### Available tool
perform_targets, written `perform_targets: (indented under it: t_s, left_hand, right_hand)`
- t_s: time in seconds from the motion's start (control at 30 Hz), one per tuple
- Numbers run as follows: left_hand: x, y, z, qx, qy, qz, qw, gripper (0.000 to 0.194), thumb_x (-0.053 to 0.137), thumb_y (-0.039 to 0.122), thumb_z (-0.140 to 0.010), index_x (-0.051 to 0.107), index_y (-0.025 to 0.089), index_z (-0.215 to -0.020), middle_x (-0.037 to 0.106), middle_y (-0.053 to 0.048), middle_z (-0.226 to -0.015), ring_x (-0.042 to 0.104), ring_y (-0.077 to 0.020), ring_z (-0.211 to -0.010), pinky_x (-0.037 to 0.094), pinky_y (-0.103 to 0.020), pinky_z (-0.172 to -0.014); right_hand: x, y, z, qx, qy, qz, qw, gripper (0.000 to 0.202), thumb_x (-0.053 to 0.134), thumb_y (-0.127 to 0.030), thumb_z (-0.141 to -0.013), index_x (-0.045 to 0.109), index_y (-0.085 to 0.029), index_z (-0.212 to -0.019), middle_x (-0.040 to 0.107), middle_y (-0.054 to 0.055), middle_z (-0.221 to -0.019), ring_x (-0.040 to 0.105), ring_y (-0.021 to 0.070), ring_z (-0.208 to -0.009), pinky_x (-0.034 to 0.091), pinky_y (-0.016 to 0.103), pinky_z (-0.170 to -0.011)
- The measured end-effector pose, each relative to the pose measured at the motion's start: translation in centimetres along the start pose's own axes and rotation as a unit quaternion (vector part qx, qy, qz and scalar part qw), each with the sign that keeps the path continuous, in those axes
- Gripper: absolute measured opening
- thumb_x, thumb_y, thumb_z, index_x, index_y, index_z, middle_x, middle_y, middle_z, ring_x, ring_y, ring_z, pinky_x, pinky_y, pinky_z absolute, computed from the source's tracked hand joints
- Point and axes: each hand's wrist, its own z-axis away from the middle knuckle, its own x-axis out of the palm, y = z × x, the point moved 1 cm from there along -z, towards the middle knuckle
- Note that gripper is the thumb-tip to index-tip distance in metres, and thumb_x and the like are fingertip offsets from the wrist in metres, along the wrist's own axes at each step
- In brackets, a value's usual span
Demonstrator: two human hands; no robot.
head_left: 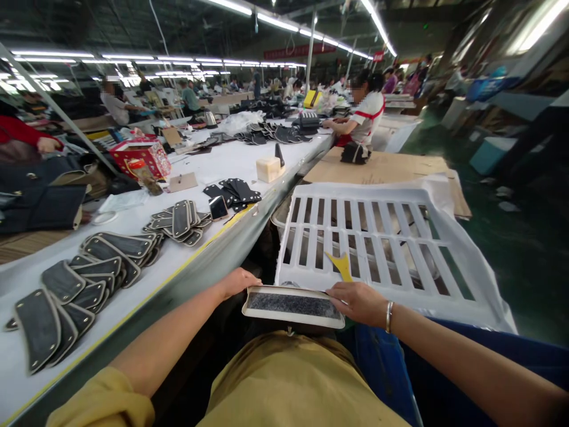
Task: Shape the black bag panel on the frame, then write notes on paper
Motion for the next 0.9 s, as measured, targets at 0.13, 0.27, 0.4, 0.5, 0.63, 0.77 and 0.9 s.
perform_targets:
  t_s: [0.13, 0.27, 0.4, 0.5, 0.63, 0.77, 0.9]
  left_hand:
    - [0.0, -0.2, -0.9, -0.045, -0.012, 0.034, 0.998, 0.044, 0.059, 0.048, -0.068, 0.072, 0.009, -0.084, 0.068, -0.006, -0.068, 0.055, -0.0152, -0.058, 0.04, -0.025, -0.053]
    - [-0.5, 0.0, -1.5, -0.041, -0.028, 0.029, 0.998, 0.04, 0.063, 0.04, -0.063, 0.072, 0.01, -0.087, 0.071, -0.007, -0.072, 0.06, -0.0175, -0.064, 0.044, -0.026, -0.06]
    - [-0.6, 0.1, -1.7, -0.015, -0.026, 0.0, 1.0, 0.033, 0.063, 0.035, -0.063, 0.073, 0.011, -0.083, 0.072, -0.008, -0.08, 0.063, -0.0212, -0.077, 0.044, -0.028, -0.072]
    - [-0.3, 0.3, -1.3, -0.002, -0.012, -0.019, 1.0, 0.034, 0.059, 0.035, -0.068, 0.073, 0.01, -0.085, 0.072, -0.008, -0.083, 0.063, -0.0226, -0.081, 0.045, -0.028, -0.073]
    - [0.1, 0.9, -0.8, 0.025, -0.019, -0.042, 0.999, 0.033, 0.053, 0.032, -0.073, 0.072, 0.011, -0.089, 0.072, -0.007, -0.09, 0.063, -0.0221, -0.085, 0.045, -0.029, -0.078]
    - [-0.1, 2.1, -1.3, 0.06, -0.078, -0.052, 0.994, 0.038, 0.047, 0.02, -0.072, 0.068, 0.015, -0.103, 0.069, -0.004, -0.105, 0.062, -0.0194, -0.095, 0.042, -0.027, -0.087]
    - [0.3, 4.4, -2.8, 0.109, -0.155, -0.076, 0.979, 0.037, 0.045, 0.024, -0.077, 0.067, 0.02, -0.106, 0.07, 0.002, -0.098, 0.063, -0.0161, -0.088, 0.045, -0.021, -0.077]
  right_hand:
    - [0.0, 0.0, -0.2, -0.019, -0.018, 0.046, 0.999, 0.03, 0.039, -0.024, -0.09, 0.065, -0.015, -0.103, 0.065, 0.009, -0.09, 0.062, 0.0192, -0.08, 0.047, 0.03, -0.072]
    - [0.3, 0.0, -0.3, -0.022, -0.031, 0.098, 0.994, 0.031, 0.043, -0.024, -0.089, 0.062, -0.012, -0.11, 0.065, 0.012, -0.095, 0.063, 0.0211, -0.082, 0.049, 0.032, -0.073]
    - [1.4, -0.7, -0.3, -0.047, -0.039, 0.17, 0.984, 0.036, 0.042, -0.025, -0.09, 0.059, -0.003, -0.113, 0.064, 0.019, -0.099, 0.061, 0.0273, -0.086, 0.049, 0.039, -0.072]
    - [2.0, -1.8, -0.3, -0.056, -0.043, 0.223, 0.972, 0.038, 0.044, -0.025, -0.09, 0.057, 0.002, -0.114, 0.061, 0.026, -0.101, 0.06, 0.0312, -0.089, 0.048, 0.042, -0.071]
    - [1.3, -2.8, -0.4, -0.02, -0.064, 0.227, 0.971, 0.035, 0.046, -0.024, -0.089, 0.059, 0.001, -0.111, 0.06, 0.026, -0.103, 0.059, 0.0319, -0.09, 0.048, 0.044, -0.073]
    - [0.0, -1.2, -1.0, 0.049, -0.042, 0.015, 0.998, 0.031, 0.037, -0.024, -0.093, 0.063, -0.012, -0.104, 0.065, 0.014, -0.099, 0.06, 0.0227, -0.093, 0.048, 0.037, -0.083]
    - [0.2, 2.1, -2.5, 0.134, -0.057, -0.188, 0.971, 0.032, 0.036, -0.02, -0.09, 0.068, -0.017, -0.091, 0.068, 0.007, -0.092, 0.062, 0.0162, -0.086, 0.049, 0.029, -0.076]
